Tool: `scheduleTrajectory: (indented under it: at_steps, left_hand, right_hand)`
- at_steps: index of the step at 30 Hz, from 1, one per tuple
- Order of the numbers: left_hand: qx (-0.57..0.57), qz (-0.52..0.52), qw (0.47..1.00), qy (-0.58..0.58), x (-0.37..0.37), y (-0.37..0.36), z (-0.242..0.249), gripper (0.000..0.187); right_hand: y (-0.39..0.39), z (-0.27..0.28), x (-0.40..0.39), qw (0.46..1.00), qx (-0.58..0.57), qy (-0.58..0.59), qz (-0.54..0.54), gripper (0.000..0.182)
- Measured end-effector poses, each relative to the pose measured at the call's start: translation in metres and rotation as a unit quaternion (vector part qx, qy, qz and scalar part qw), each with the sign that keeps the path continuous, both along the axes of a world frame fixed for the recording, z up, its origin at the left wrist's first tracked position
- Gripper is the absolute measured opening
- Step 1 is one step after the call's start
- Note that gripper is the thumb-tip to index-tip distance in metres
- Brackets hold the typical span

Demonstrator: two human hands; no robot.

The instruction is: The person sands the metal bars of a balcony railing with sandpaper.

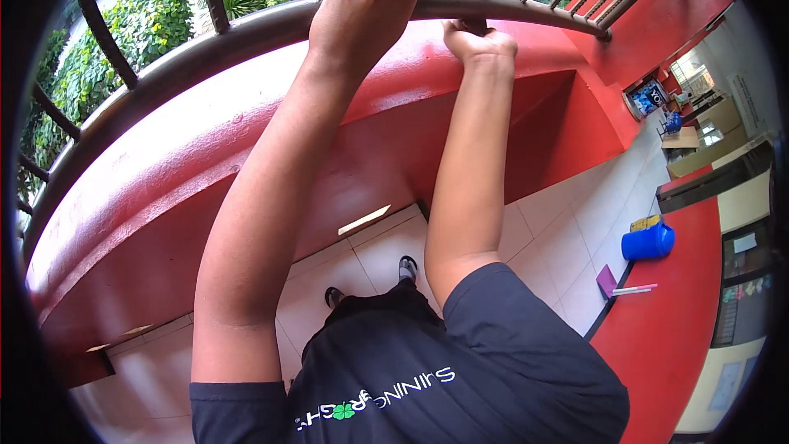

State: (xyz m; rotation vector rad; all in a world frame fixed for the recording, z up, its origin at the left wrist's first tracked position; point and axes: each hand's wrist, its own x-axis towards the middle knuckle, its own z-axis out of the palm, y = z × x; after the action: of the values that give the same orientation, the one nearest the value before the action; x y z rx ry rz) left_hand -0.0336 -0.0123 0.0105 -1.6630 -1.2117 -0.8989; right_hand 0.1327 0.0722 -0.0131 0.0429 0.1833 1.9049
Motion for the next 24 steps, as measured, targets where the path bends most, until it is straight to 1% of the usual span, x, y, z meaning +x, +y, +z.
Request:
scheduleTrajectory:
  at_steps: [1, 3, 4, 5, 6, 7, 8, 9, 10, 11, 12, 14, 15, 16, 17, 18, 19, 20, 21, 23, 24]
  left_hand:
    - [0.031, -0.008, 0.999, 0.003, 0.001, -0.001, 0.000, 0.029]
    - [0.025, -0.002, 1.000, 0.008, 0.000, 0.000, -0.001, 0.028]
    - [0.041, 0.011, 0.999, 0.021, -0.001, 0.002, -0.002, 0.027]
    - [0.056, 0.023, 0.998, 0.035, -0.001, 0.003, -0.004, 0.026]
    - [0.033, 0.030, 0.999, 0.030, 0.000, 0.003, -0.005, 0.023]
    - [0.033, 0.026, 0.999, 0.031, 0.001, 0.002, -0.005, 0.023]
    - [0.040, 0.018, 0.999, 0.020, 0.002, 0.003, -0.005, 0.021]
    - [0.047, 0.012, 0.999, 0.008, 0.002, 0.004, -0.004, 0.020]
    - [0.042, 0.026, 0.999, 0.005, 0.004, 0.004, -0.003, 0.019]
    - [0.043, 0.023, 0.999, 0.006, 0.005, 0.006, -0.003, 0.019]
    - [0.048, 0.019, 0.999, 0.008, 0.004, 0.007, -0.003, 0.019]
    - [0.034, 0.032, 0.998, 0.029, 0.002, 0.005, -0.005, 0.018]
    - [0.036, 0.018, 0.999, 0.024, 0.001, 0.003, -0.005, 0.016]
    - [0.048, 0.011, 0.999, 0.019, 0.002, 0.004, -0.004, 0.016]
    - [0.061, 0.008, 0.998, 0.012, 0.002, 0.004, -0.004, 0.015]
    - [0.036, -0.003, 0.999, -0.014, 0.005, 0.004, -0.003, 0.014]
    - [0.038, -0.007, 0.999, -0.010, 0.006, 0.005, -0.001, 0.014]
    - [0.059, 0.018, 0.998, 0.010, 0.006, 0.006, 0.000, 0.013]
    - [0.077, 0.044, 0.996, 0.029, 0.005, 0.005, -0.003, 0.013]
    - [0.004, 0.008, 1.000, 0.000, 0.003, 0.004, -0.006, 0.015]
    - [0.012, 0.007, 1.000, 0.003, 0.003, 0.003, -0.006, 0.015]
  right_hand:
    - [-0.003, -0.003, -0.009, 0.999, 0.007, -0.017, -0.031, 0.046]
    - [-0.019, -0.037, -0.059, 0.993, 0.074, -0.052, 0.081, 0.048]
    - [-0.017, -0.036, -0.055, 0.993, 0.072, -0.053, 0.081, 0.048]
    - [-0.013, -0.028, -0.042, 0.996, 0.045, -0.068, 0.042, 0.048]
    - [-0.005, -0.021, -0.021, 0.996, 0.017, -0.082, 0.000, 0.048]
    - [0.006, -0.010, -0.001, 0.995, -0.006, -0.095, -0.041, 0.048]
    - [0.026, -0.009, 0.024, 0.994, -0.039, -0.100, -0.022, 0.049]
    - [0.005, 0.002, 0.004, 0.984, -0.034, -0.132, -0.113, 0.050]
    - [0.003, -0.023, -0.022, 0.996, 0.044, -0.068, -0.020, 0.050]
    - [0.004, -0.046, -0.036, 0.990, 0.121, -0.003, 0.072, 0.050]
    - [0.005, -0.042, -0.034, 0.990, 0.121, -0.003, 0.070, 0.050]
    - [0.003, -0.025, -0.017, 0.996, 0.015, -0.093, 0.000, 0.044]
    - [0.004, -0.015, -0.004, 0.989, -0.035, -0.136, -0.036, 0.043]
    - [0.010, 0.001, 0.023, 0.981, -0.048, -0.183, -0.054, 0.041]
    - [0.020, -0.006, 0.044, 0.979, -0.093, -0.174, -0.056, 0.040]
    - [0.005, -0.002, 0.016, 0.980, -0.048, -0.174, -0.087, 0.040]
    - [-0.019, -0.007, -0.026, 0.978, -0.006, -0.168, -0.123, 0.040]
    - [-0.025, -0.036, -0.049, 0.983, 0.088, -0.160, -0.024, 0.039]
    - [-0.045, -0.023, -0.070, 0.977, 0.050, -0.182, -0.094, 0.038]
    - [-0.017, -0.019, -0.030, 0.994, 0.025, -0.103, -0.004, 0.040]
    - [0.006, -0.010, -0.002, 1.000, 0.003, 0.018, -0.007, 0.043]
